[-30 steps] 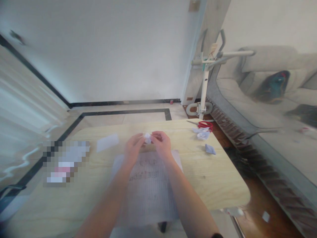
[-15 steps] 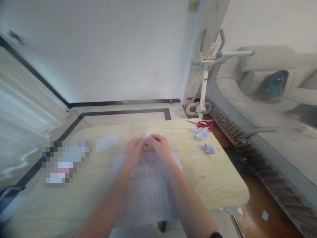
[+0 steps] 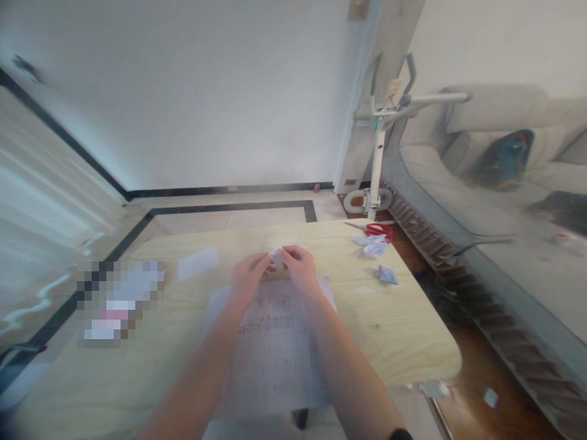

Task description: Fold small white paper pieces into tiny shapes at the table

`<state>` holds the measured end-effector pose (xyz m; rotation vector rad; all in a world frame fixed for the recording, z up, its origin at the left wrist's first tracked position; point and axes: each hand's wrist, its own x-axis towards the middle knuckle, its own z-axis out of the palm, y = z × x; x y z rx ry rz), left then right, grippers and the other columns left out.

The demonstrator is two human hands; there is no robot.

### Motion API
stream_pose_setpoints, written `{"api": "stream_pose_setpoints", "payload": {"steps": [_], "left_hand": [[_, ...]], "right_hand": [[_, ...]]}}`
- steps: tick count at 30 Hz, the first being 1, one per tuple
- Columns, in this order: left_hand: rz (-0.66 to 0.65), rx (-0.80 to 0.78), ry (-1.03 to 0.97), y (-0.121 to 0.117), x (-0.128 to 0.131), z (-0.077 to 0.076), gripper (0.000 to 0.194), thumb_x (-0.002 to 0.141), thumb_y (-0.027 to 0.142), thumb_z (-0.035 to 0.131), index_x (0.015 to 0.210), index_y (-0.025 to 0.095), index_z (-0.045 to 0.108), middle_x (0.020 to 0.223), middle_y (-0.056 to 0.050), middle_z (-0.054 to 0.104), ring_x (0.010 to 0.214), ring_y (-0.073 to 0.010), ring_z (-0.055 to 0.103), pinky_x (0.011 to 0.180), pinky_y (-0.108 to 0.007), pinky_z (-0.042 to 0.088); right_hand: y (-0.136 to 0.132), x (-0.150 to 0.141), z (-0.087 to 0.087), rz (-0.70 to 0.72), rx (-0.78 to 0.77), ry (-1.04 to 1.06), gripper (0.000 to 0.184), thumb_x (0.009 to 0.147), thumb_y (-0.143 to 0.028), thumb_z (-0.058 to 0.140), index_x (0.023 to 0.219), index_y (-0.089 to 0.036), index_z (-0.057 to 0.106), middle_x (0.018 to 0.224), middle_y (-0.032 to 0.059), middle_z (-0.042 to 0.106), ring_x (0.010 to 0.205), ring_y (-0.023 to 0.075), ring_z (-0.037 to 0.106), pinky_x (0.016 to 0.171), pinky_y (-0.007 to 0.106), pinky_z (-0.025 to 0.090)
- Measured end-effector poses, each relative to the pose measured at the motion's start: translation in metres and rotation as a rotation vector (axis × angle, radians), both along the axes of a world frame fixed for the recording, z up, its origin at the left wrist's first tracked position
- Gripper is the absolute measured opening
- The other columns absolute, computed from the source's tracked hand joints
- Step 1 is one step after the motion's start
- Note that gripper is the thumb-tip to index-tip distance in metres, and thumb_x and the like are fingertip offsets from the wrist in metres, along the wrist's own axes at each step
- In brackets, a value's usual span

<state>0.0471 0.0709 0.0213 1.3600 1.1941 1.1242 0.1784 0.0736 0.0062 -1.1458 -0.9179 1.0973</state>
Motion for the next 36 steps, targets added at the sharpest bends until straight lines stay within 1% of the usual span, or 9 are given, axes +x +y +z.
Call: {"api": "stream_pose_setpoints", "payload": {"steps": [4, 7, 11, 16, 21, 26, 32, 36], "left_hand": [[0.030, 0.008, -0.004, 0.0016, -0.0005, -0.0015, 0.030, 0.078, 0.040, 0.057, 0.085, 0.014, 0.070, 0.072, -0.006, 0.068, 0.065, -0.0160, 0.063, 0.058, -0.024, 0.048], [0.067, 0.006, -0.019, 0.0036, -0.0013, -0.0030, 0.030, 0.077, 0.039, 0.057, 0.084, 0.013, 0.070, 0.071, -0.006, 0.068, 0.064, -0.0158, 0.063, 0.056, -0.024, 0.047], [0.107, 0.010, -0.034, 0.0057, -0.0034, -0.0052, 0.030, 0.077, 0.039, 0.057, 0.086, 0.012, 0.070, 0.069, -0.006, 0.068, 0.064, -0.0152, 0.063, 0.056, -0.023, 0.046], [0.073, 0.002, -0.056, 0.0053, -0.0036, -0.0056, 0.032, 0.078, 0.040, 0.056, 0.088, 0.013, 0.069, 0.073, -0.007, 0.068, 0.066, -0.0151, 0.063, 0.056, -0.023, 0.046], [0.032, -0.029, -0.012, 0.0040, -0.0021, -0.0044, 0.037, 0.079, 0.046, 0.054, 0.086, 0.013, 0.070, 0.075, -0.007, 0.069, 0.063, -0.0153, 0.063, 0.054, -0.023, 0.045], [0.037, -0.032, 0.027, 0.0044, -0.0026, -0.0038, 0.035, 0.079, 0.044, 0.054, 0.082, 0.013, 0.071, 0.070, -0.006, 0.069, 0.064, -0.0159, 0.063, 0.055, -0.023, 0.046], [0.032, 0.019, 0.046, 0.0042, -0.0034, -0.0042, 0.034, 0.081, 0.044, 0.052, 0.084, 0.015, 0.070, 0.071, -0.006, 0.069, 0.066, -0.0164, 0.064, 0.057, -0.024, 0.047], [0.025, 0.021, 0.046, 0.0041, -0.0031, -0.0044, 0.033, 0.082, 0.042, 0.051, 0.085, 0.015, 0.070, 0.072, -0.005, 0.069, 0.067, -0.0164, 0.065, 0.057, -0.023, 0.047]], "right_hand": [[-0.0019, -0.0019, 0.0022, 0.025, 0.016, -0.065, 0.022, 0.067, -0.039, 0.069, 0.073, -0.018, 0.069, 0.063, 0.0012, 0.062, 0.056, 0.0122, 0.051, 0.055, 0.026, 0.040], [-0.0017, -0.0028, 0.0016, 0.058, 0.023, -0.037, 0.023, 0.067, -0.038, 0.069, 0.078, -0.018, 0.069, 0.067, 0.0016, 0.064, 0.058, 0.0124, 0.052, 0.056, 0.026, 0.041], [-0.0009, -0.0028, 0.0000, 0.078, 0.004, -0.027, 0.021, 0.067, -0.037, 0.068, 0.076, -0.018, 0.068, 0.063, 0.0005, 0.062, 0.055, 0.0117, 0.050, 0.055, 0.026, 0.039], [-0.0017, -0.0022, 0.0021, 0.044, 0.013, -0.063, 0.019, 0.068, -0.035, 0.067, 0.074, -0.017, 0.068, 0.060, -0.0002, 0.059, 0.055, 0.0113, 0.049, 0.054, 0.026, 0.037], [-0.0020, -0.0024, 0.0026, 0.033, 0.017, -0.083, 0.017, 0.067, -0.034, 0.068, 0.070, -0.017, 0.068, 0.056, -0.0011, 0.057, 0.053, 0.0111, 0.048, 0.053, 0.025, 0.036], [-0.0022, -0.0029, 0.0022, 0.042, 0.014, -0.074, 0.016, 0.067, -0.033, 0.068, 0.069, -0.018, 0.068, 0.058, -0.0006, 0.058, 0.054, 0.0115, 0.048, 0.053, 0.025, 0.037], [-0.0011, -0.0027, 0.0001, 0.055, -0.023, -0.035, 0.019, 0.065, -0.035, 0.069, 0.073, -0.018, 0.070, 0.059, 0.0003, 0.059, 0.055, 0.0119, 0.049, 0.054, 0.025, 0.037], [-0.0002, -0.0024, -0.0020, 0.063, -0.038, -0.024, 0.020, 0.065, -0.036, 0.069, 0.070, -0.017, 0.069, 0.058, 0.0008, 0.058, 0.055, 0.0118, 0.048, 0.054, 0.026, 0.037]]}}
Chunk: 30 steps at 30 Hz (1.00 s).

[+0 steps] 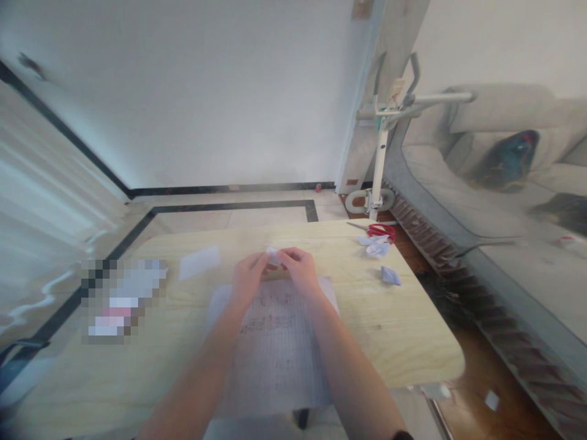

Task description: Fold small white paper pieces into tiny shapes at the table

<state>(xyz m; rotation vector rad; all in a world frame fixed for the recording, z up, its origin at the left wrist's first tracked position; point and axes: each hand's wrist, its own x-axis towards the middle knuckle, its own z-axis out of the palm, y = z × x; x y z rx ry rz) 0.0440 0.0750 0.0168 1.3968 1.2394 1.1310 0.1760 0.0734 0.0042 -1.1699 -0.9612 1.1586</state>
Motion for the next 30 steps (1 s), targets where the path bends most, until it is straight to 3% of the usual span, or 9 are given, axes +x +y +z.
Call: {"api": "stream_pose_setpoints", "payload": {"steps": [14, 20, 30], "left_hand": [[-0.030, -0.004, -0.001, -0.0010, 0.0021, 0.0025, 0.030, 0.082, 0.038, 0.050, 0.083, 0.015, 0.070, 0.070, -0.006, 0.069, 0.065, -0.0167, 0.066, 0.056, -0.024, 0.047], [-0.025, -0.027, -0.060, -0.0020, 0.0025, 0.0023, 0.034, 0.081, 0.043, 0.052, 0.089, 0.014, 0.069, 0.082, -0.008, 0.070, 0.066, -0.0168, 0.066, 0.056, -0.024, 0.047], [-0.020, -0.030, -0.037, -0.0017, 0.0014, 0.0027, 0.029, 0.080, 0.039, 0.054, 0.079, 0.015, 0.070, 0.073, -0.007, 0.070, 0.066, -0.0167, 0.065, 0.058, -0.025, 0.047]], "right_hand": [[0.0005, 0.0011, -0.0044, -0.002, 0.043, 0.044, 0.018, 0.064, -0.035, 0.069, 0.063, -0.018, 0.064, 0.057, -0.0007, 0.055, 0.055, 0.0115, 0.047, 0.055, 0.026, 0.037], [0.0006, 0.0029, -0.0025, -0.013, 0.052, 0.150, 0.016, 0.065, -0.034, 0.070, 0.063, -0.019, 0.065, 0.054, -0.0025, 0.052, 0.053, 0.0105, 0.045, 0.054, 0.026, 0.034], [0.0003, 0.0028, -0.0034, 0.012, 0.026, 0.202, 0.016, 0.063, -0.034, 0.071, 0.061, -0.020, 0.064, 0.054, -0.0019, 0.053, 0.053, 0.0110, 0.046, 0.054, 0.026, 0.036]]}}
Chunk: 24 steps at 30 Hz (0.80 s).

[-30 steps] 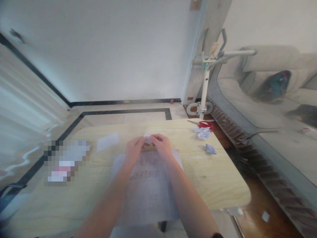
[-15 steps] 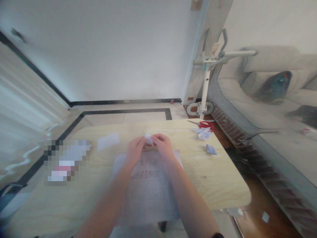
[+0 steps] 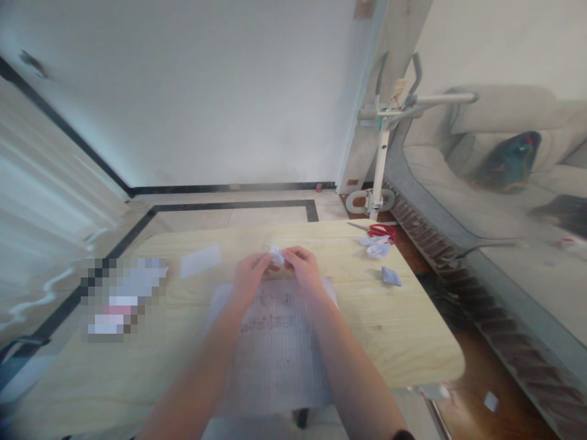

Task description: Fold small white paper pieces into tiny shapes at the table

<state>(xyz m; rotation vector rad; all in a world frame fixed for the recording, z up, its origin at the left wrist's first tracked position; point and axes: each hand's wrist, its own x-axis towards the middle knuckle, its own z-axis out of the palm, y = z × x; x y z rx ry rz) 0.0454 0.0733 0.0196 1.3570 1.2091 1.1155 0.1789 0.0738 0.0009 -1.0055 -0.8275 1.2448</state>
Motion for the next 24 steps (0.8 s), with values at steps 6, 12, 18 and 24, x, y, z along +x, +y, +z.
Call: {"api": "stream_pose_setpoints", "payload": {"steps": [6, 12, 18, 24], "left_hand": [[-0.002, 0.023, 0.067, 0.003, -0.004, -0.005, 0.032, 0.079, 0.042, 0.054, 0.077, 0.015, 0.070, 0.067, -0.006, 0.070, 0.066, -0.0173, 0.064, 0.060, -0.025, 0.045], [-0.029, 0.090, 0.125, 0.001, -0.005, -0.001, 0.029, 0.080, 0.040, 0.055, 0.071, 0.017, 0.069, 0.067, -0.005, 0.069, 0.068, -0.0173, 0.064, 0.066, -0.027, 0.046], [-0.060, -0.006, -0.002, -0.002, 0.000, 0.002, 0.026, 0.074, 0.038, 0.063, 0.086, 0.017, 0.069, 0.080, -0.006, 0.070, 0.066, -0.0165, 0.065, 0.062, -0.026, 0.048], [-0.048, 0.000, 0.017, -0.004, 0.001, 0.009, 0.022, 0.076, 0.036, 0.059, 0.078, 0.017, 0.070, 0.071, -0.005, 0.069, 0.064, -0.0160, 0.064, 0.061, -0.025, 0.047]], "right_hand": [[0.001, -0.001, 0.000, -0.029, -0.005, -0.064, 0.021, 0.064, -0.038, 0.069, 0.059, -0.019, 0.061, 0.053, -0.0016, 0.052, 0.052, 0.0117, 0.046, 0.053, 0.026, 0.036], [-0.002, -0.001, 0.003, 0.018, 0.025, -0.230, 0.024, 0.069, -0.041, 0.067, 0.064, -0.018, 0.063, 0.056, -0.0015, 0.055, 0.051, 0.0108, 0.045, 0.051, 0.025, 0.033], [0.000, 0.001, 0.002, -0.039, 0.022, -0.110, 0.025, 0.067, -0.043, 0.069, 0.063, -0.019, 0.061, 0.060, -0.0011, 0.057, 0.053, 0.0111, 0.047, 0.053, 0.026, 0.035], [0.001, 0.001, 0.000, -0.045, 0.026, -0.114, 0.025, 0.067, -0.043, 0.069, 0.064, -0.019, 0.061, 0.060, -0.0007, 0.058, 0.055, 0.0115, 0.048, 0.054, 0.026, 0.036]]}}
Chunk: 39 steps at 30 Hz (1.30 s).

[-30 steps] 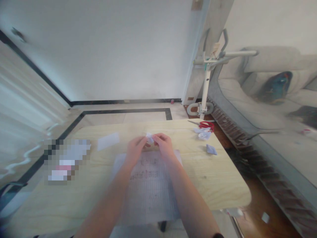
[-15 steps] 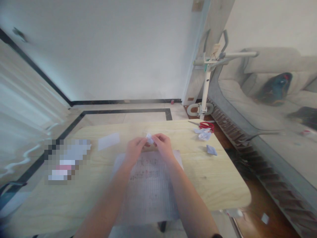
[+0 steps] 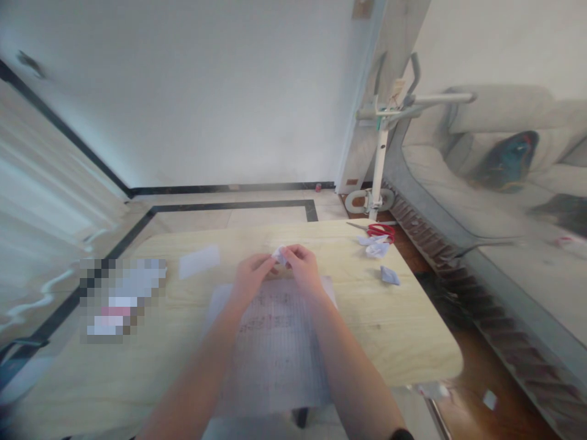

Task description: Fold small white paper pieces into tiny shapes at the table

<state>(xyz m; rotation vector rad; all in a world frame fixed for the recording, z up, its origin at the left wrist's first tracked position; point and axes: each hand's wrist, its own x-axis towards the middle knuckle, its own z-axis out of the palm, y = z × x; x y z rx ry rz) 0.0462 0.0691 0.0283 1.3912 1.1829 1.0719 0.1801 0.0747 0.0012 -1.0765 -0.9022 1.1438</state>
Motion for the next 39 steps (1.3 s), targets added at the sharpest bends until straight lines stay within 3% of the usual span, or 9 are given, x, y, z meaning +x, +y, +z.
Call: {"api": "stream_pose_setpoints", "payload": {"steps": [7, 13, 19, 24, 28, 32, 39], "left_hand": [[0.020, -0.003, -0.027, 0.001, -0.001, -0.006, 0.024, 0.078, 0.036, 0.055, 0.077, 0.016, 0.069, 0.066, -0.004, 0.066, 0.063, -0.0147, 0.061, 0.057, -0.024, 0.044], [0.063, 0.028, -0.040, 0.001, -0.002, -0.007, 0.022, 0.076, 0.033, 0.056, 0.067, 0.016, 0.065, 0.061, -0.002, 0.064, 0.060, -0.0131, 0.058, 0.058, -0.024, 0.043], [0.024, 0.040, 0.013, -0.001, 0.000, -0.005, 0.022, 0.075, 0.036, 0.059, 0.080, 0.016, 0.066, 0.067, -0.002, 0.066, 0.064, -0.0140, 0.061, 0.062, -0.024, 0.045], [0.024, 0.044, 0.050, -0.001, 0.000, -0.003, 0.022, 0.075, 0.035, 0.058, 0.079, 0.015, 0.067, 0.066, -0.002, 0.065, 0.065, -0.0142, 0.061, 0.063, -0.024, 0.046], [0.046, 0.026, 0.029, 0.000, -0.001, -0.002, 0.022, 0.075, 0.036, 0.059, 0.078, 0.015, 0.068, 0.064, -0.002, 0.064, 0.063, -0.0137, 0.060, 0.060, -0.023, 0.045], [0.044, 0.037, 0.004, 0.001, -0.001, -0.005, 0.025, 0.075, 0.040, 0.059, 0.075, 0.015, 0.067, 0.066, -0.002, 0.064, 0.058, -0.0119, 0.057, 0.055, -0.022, 0.043], [0.172, 0.032, -0.055, 0.007, -0.004, -0.011, 0.025, 0.076, 0.038, 0.058, 0.072, 0.014, 0.064, 0.060, 0.000, 0.059, 0.053, -0.0092, 0.051, 0.050, -0.020, 0.038]], "right_hand": [[-0.001, -0.001, -0.001, 0.018, 0.002, 0.031, 0.024, 0.067, -0.041, 0.070, 0.065, -0.019, 0.063, 0.062, -0.0004, 0.058, 0.056, 0.0112, 0.048, 0.054, 0.025, 0.037], [-0.003, -0.002, 0.003, 0.127, -0.063, 0.156, 0.023, 0.066, -0.039, 0.071, 0.062, -0.019, 0.060, 0.057, -0.0023, 0.053, 0.051, 0.0094, 0.043, 0.051, 0.024, 0.033], [-0.001, -0.001, 0.003, 0.068, -0.102, 0.178, 0.028, 0.061, -0.041, 0.074, 0.059, -0.018, 0.059, 0.055, -0.0026, 0.053, 0.048, 0.0086, 0.041, 0.047, 0.024, 0.030], [0.000, -0.001, 0.002, 0.068, -0.095, 0.184, 0.027, 0.062, -0.041, 0.074, 0.060, -0.018, 0.060, 0.054, -0.0031, 0.054, 0.047, 0.0081, 0.041, 0.047, 0.023, 0.030], [-0.001, -0.002, 0.003, 0.032, -0.043, 0.101, 0.026, 0.064, -0.041, 0.072, 0.059, -0.018, 0.060, 0.053, -0.0029, 0.053, 0.047, 0.0085, 0.041, 0.047, 0.024, 0.031], [-0.003, -0.004, 0.008, -0.051, 0.027, -0.116, 0.023, 0.067, -0.039, 0.069, 0.061, -0.018, 0.064, 0.053, -0.0018, 0.055, 0.049, 0.0101, 0.043, 0.049, 0.025, 0.033], [-0.004, -0.007, 0.007, 0.070, 0.001, -0.099, 0.021, 0.067, -0.034, 0.068, 0.079, -0.017, 0.068, 0.060, -0.0013, 0.058, 0.052, 0.0099, 0.045, 0.051, 0.024, 0.034]]}}
